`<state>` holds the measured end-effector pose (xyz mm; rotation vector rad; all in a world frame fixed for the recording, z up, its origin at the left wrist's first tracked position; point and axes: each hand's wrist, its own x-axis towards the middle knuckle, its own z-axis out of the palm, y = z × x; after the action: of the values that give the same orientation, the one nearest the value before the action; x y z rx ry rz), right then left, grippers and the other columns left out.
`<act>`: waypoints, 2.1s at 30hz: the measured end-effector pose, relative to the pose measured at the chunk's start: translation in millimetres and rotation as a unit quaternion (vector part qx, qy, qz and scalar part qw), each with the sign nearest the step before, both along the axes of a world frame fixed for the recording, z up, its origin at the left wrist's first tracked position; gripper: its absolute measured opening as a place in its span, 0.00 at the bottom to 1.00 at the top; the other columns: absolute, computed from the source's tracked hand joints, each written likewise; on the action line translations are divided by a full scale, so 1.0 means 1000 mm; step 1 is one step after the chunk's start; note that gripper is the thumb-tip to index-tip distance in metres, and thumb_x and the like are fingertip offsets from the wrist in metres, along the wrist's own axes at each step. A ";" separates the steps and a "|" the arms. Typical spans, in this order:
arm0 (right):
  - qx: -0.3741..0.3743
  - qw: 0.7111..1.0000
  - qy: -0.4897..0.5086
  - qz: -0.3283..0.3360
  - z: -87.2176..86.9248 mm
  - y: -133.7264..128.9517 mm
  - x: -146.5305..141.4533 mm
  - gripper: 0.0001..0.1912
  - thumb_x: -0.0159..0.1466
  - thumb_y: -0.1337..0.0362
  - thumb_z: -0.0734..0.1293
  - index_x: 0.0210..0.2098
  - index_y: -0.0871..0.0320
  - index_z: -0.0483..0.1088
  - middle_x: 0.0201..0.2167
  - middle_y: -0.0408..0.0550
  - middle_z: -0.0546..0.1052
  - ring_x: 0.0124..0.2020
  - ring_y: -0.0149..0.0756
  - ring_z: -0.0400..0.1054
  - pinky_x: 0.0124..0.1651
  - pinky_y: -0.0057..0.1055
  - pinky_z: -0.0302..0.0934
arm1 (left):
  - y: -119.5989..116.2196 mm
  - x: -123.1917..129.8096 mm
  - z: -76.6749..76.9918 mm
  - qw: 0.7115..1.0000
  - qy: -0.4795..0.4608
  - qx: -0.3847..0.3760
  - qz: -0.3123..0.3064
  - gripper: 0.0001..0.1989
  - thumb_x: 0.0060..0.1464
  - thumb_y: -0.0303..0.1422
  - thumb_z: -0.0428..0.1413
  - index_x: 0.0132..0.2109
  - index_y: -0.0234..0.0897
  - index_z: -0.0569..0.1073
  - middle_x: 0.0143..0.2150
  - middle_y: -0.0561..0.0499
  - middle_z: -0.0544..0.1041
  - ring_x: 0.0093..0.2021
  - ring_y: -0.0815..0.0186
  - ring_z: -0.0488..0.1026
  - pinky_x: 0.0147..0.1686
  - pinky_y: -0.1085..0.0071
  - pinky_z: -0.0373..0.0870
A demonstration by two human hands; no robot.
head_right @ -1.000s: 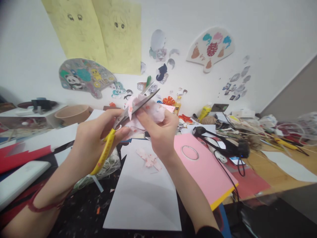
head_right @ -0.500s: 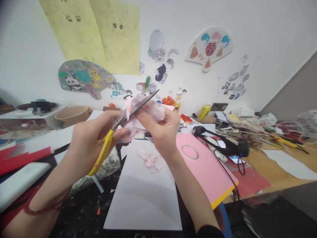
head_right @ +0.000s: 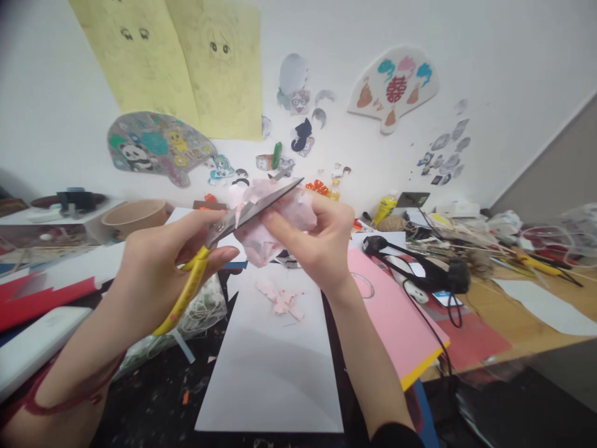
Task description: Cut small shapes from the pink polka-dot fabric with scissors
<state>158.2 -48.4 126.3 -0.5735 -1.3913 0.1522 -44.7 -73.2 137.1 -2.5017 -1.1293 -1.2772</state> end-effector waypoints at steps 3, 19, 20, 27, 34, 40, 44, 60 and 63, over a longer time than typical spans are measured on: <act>0.012 1.000 -0.021 0.002 0.003 -0.004 0.004 0.12 0.58 0.63 0.75 0.22 0.51 0.71 0.18 0.40 0.66 0.25 0.34 0.65 0.27 0.35 0.65 | 0.000 -0.001 0.000 1.000 0.007 0.010 0.000 0.13 0.64 0.42 0.56 0.48 0.38 0.74 0.25 0.57 0.68 0.24 0.69 0.62 0.28 0.72 0.60; -0.056 0.998 -0.027 0.032 0.015 -0.008 0.012 0.10 0.57 0.57 0.77 0.25 0.51 0.75 0.25 0.42 0.76 0.33 0.37 0.74 0.35 0.34 0.71 | 0.002 -0.002 -0.003 1.000 0.002 0.000 -0.002 0.12 0.63 0.41 0.57 0.47 0.39 0.74 0.25 0.57 0.67 0.23 0.71 0.61 0.27 0.72 0.58; -0.055 0.998 -0.023 0.037 0.015 -0.007 0.011 0.10 0.57 0.56 0.77 0.26 0.51 0.76 0.26 0.42 0.77 0.35 0.37 0.74 0.36 0.34 0.71 | 0.002 -0.002 -0.003 1.000 -0.001 -0.002 -0.003 0.11 0.63 0.41 0.57 0.46 0.39 0.74 0.25 0.58 0.67 0.23 0.71 0.60 0.27 0.73 0.58; -0.010 0.998 -0.008 0.062 0.012 -0.002 0.011 0.06 0.56 0.62 0.77 0.26 0.52 0.78 0.25 0.40 0.77 0.32 0.35 0.75 0.36 0.34 0.72 | 0.002 -0.001 0.000 0.998 -0.015 -0.064 0.015 0.20 0.58 0.45 0.58 0.53 0.38 0.73 0.29 0.55 0.72 0.27 0.67 0.67 0.29 0.71 0.63; -0.008 0.998 -0.015 0.060 0.013 -0.007 0.010 0.07 0.55 0.73 0.76 0.28 0.53 0.81 0.26 0.40 0.80 0.31 0.31 0.75 0.35 0.29 0.71 | 0.006 -0.003 -0.001 0.997 -0.014 -0.082 -0.004 0.28 0.58 0.50 0.57 0.59 0.38 0.69 0.52 0.45 0.78 0.43 0.59 0.74 0.46 0.63 0.71; -0.003 0.997 0.001 0.078 0.010 -0.006 0.007 0.08 0.57 0.73 0.75 0.31 0.52 0.81 0.29 0.40 0.82 0.32 0.33 0.77 0.36 0.32 0.72 | 0.004 -0.001 -0.002 0.993 -0.024 -0.114 -0.021 0.25 0.60 0.48 0.56 0.58 0.39 0.69 0.48 0.48 0.78 0.42 0.61 0.74 0.44 0.66 0.69; -0.019 0.998 0.009 0.053 0.009 -0.008 0.004 0.07 0.58 0.69 0.74 0.25 0.53 0.77 0.29 0.43 0.81 0.34 0.36 0.77 0.39 0.35 0.73 | 0.002 0.001 0.000 0.992 -0.025 -0.123 -0.018 0.23 0.60 0.47 0.56 0.57 0.40 0.70 0.43 0.51 0.77 0.38 0.63 0.72 0.40 0.68 0.67; -0.215 0.969 0.000 0.123 0.004 -0.006 0.001 0.11 0.56 0.56 0.78 0.26 0.54 0.78 0.22 0.40 0.73 0.25 0.29 0.67 0.29 0.29 0.64 | 0.016 -0.010 0.001 0.956 -0.266 -0.117 -0.034 0.21 0.59 0.49 0.59 0.50 0.38 0.72 0.35 0.51 0.77 0.35 0.65 0.74 0.32 0.70 0.66; -0.249 0.955 -0.039 0.157 0.001 -0.008 -0.007 0.09 0.56 0.56 0.78 0.29 0.54 0.80 0.25 0.41 0.75 0.28 0.31 0.69 0.30 0.29 0.65 | 0.015 0.005 -0.003 0.903 -0.335 -0.208 -0.169 0.19 0.52 0.42 0.67 0.46 0.40 0.72 0.32 0.54 0.75 0.30 0.68 0.72 0.28 0.72 0.66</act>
<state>150.9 -56.2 127.0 -0.7745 -1.5208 0.7613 -39.3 -58.6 134.4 -2.7075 -1.2128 -2.3489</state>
